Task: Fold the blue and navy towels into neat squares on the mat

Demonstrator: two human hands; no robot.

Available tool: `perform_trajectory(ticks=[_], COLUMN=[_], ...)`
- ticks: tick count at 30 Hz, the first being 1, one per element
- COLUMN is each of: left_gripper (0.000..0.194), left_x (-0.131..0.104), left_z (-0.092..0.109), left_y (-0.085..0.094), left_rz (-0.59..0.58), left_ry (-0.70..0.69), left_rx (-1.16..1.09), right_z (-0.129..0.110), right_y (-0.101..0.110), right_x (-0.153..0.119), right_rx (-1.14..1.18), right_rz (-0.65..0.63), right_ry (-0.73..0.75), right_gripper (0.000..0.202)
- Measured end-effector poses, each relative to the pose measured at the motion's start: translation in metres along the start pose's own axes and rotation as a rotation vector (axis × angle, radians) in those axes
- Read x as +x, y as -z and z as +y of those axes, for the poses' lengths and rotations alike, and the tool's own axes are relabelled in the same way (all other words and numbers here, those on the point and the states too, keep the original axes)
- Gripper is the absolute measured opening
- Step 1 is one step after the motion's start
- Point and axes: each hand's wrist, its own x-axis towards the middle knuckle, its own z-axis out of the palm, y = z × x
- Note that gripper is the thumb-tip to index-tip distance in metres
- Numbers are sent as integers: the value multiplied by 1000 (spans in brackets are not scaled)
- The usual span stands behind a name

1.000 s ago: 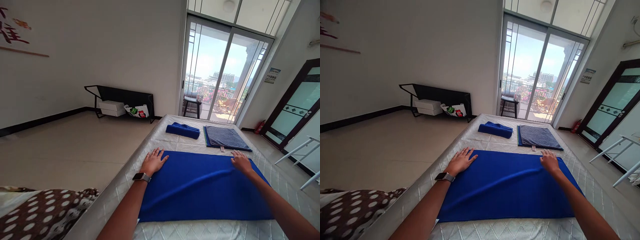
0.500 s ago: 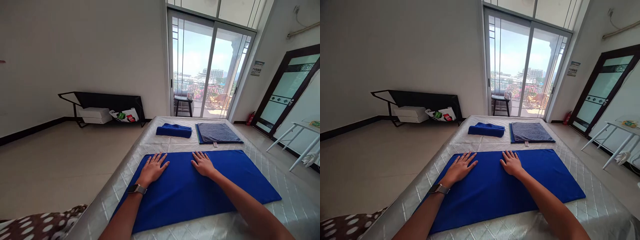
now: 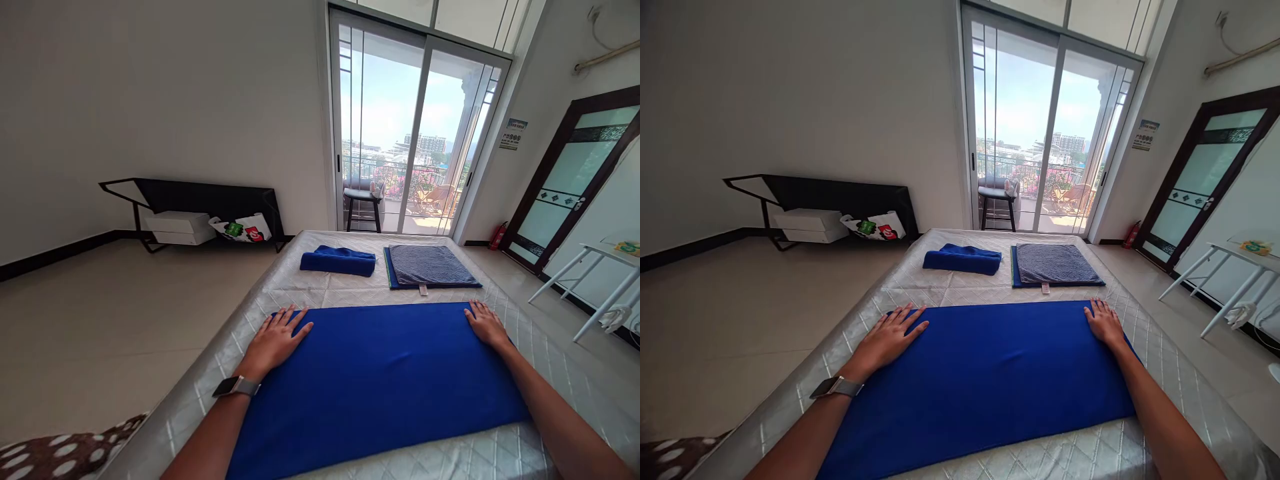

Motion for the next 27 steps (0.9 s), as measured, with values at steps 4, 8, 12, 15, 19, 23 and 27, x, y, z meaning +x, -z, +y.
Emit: perform_trajectory(ticks=[4,8,12,15,19,23,27], left_gripper=[68,67,67,67,67,66,66], left_x=[0,-4,-7,-7,-8,-8,-8], left_z=[2,9,13,14,15,16,15], left_y=[2,10,15,15,16,18,17], left_rz=[-13,-29,-12,-14,-15,-16,-36], left_ry=[4,23,27,35,38,45,41], left_rx=[4,-16,-65,-74,-68,-53,-33], right_z=[-8,-21,-72,-145,-234,-247,-186], right_y=[5,26,45,43,22,10,12], right_x=[-5,-10,-20,-42,-81,-95,-75], right_rx=[-16,-94,-195,-119,115,149,76], right_rz=[-27,-57,25,92,-70,-184,-162], right_ry=[-1,-39,10,272,609,665,518], right_gripper=[68,65,55,55,61,68,67])
